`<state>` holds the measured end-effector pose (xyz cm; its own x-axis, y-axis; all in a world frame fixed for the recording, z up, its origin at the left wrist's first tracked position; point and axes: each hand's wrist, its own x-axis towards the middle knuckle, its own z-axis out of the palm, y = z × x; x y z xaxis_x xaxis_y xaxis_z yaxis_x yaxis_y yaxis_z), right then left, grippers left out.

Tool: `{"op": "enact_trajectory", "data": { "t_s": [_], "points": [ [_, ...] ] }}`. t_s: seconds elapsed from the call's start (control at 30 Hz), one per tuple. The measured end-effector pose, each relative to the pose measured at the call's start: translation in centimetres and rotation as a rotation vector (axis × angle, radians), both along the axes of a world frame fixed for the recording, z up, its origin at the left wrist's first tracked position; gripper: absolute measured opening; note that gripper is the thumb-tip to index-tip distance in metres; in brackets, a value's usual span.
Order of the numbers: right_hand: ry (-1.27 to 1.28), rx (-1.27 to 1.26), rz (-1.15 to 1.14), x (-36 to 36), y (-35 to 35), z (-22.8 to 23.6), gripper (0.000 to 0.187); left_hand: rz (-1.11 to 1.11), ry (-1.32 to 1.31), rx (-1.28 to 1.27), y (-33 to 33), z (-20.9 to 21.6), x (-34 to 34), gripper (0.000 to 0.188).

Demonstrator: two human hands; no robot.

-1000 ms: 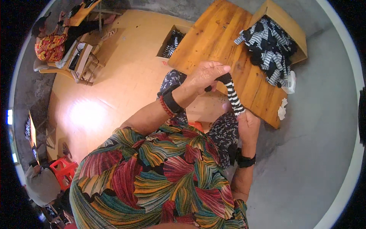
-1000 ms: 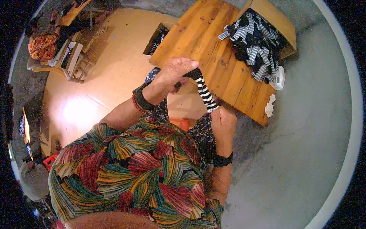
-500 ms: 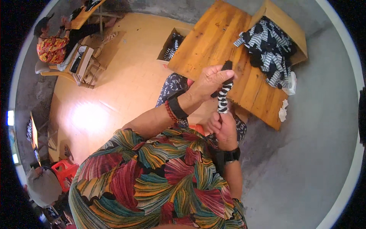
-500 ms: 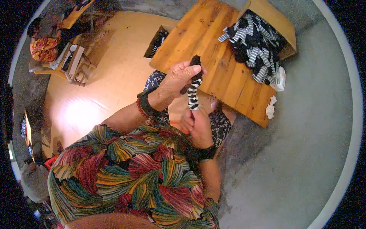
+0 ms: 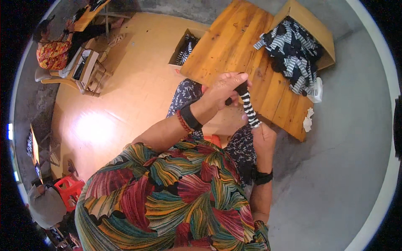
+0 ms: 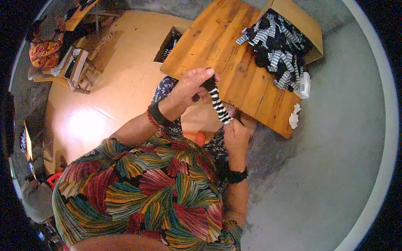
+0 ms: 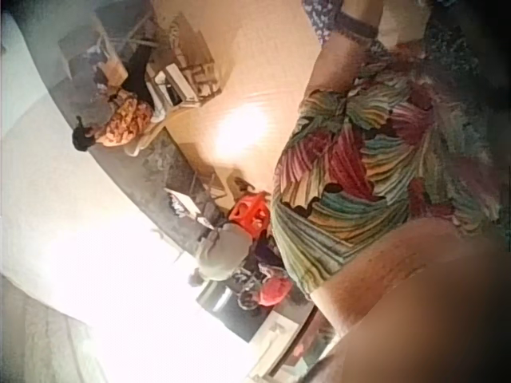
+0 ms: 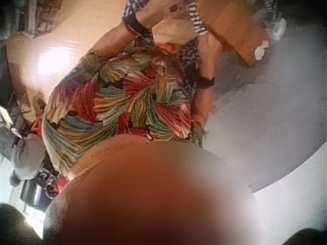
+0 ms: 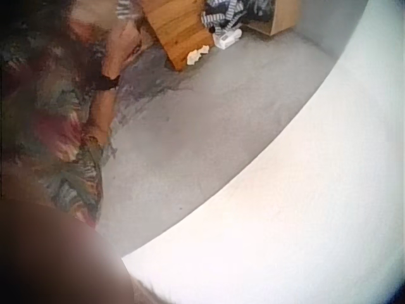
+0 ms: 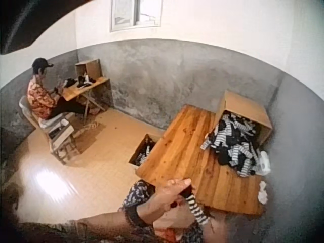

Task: The recorder is putting striped socks onto black rods, likely for display or further processing.

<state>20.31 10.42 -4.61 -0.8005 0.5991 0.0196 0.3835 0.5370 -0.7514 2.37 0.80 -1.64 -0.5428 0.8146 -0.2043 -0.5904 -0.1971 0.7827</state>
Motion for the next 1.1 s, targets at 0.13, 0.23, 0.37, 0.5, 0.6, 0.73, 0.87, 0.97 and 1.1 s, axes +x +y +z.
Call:
{"op": "enact_trajectory", "data": {
  "t_s": [0.13, 0.23, 0.37, 0.5, 0.6, 0.73, 0.87, 0.97, 1.1],
  "points": [
    [0.143, -0.38, -0.09, -0.7, -1.8, -2.7, 0.023, 0.24, -0.036, 0.085, 1.2, -1.3, 1.7, 0.023],
    [0.088, -0.525, -0.145, -1.0, -2.0, -3.8, 0.027, 0.229, -0.068, 0.03, 1.7, -1.7, 1.9, 0.022],
    [0.131, -0.803, -0.117, -2.2, -2.0, -1.4, 0.031, 0.167, -0.032, 0.08, 1.6, -2.4, 1.4, 0.02],
    [0.228, -1.485, 0.06, -3.4, -3.8, 0.2, 0.033, 0.131, 0.083, 0.068, 1.6, -1.3, 1.0, 0.02],
    [0.146, -1.242, 0.023, -3.4, -2.5, 0.6, 0.031, 0.078, 0.094, 0.095, 1.1, 0.3, -0.2, 0.022],
    [0.134, -0.466, 0.071, -2.1, 0.3, 0.1, 0.019, 0.002, 0.0, 0.145, 0.6, -0.2, -1.6, 0.025],
    [0.053, -0.127, 0.012, -1.2, 1.8, 0.8, 0.016, 0.014, 0.087, 0.049, 1.1, 0.2, -1.5, 0.023],
    [0.121, -0.095, -0.03, -1.3, 1.7, -1.6, 0.018, 0.048, 0.042, 0.097, 1.9, 1.0, -0.2, 0.021],
    [0.257, -0.537, -0.08, -2.5, -0.1, -1.5, 0.018, 0.042, -0.026, 0.164, 2.4, 0.4, -0.2, 0.019]
  ]
}}
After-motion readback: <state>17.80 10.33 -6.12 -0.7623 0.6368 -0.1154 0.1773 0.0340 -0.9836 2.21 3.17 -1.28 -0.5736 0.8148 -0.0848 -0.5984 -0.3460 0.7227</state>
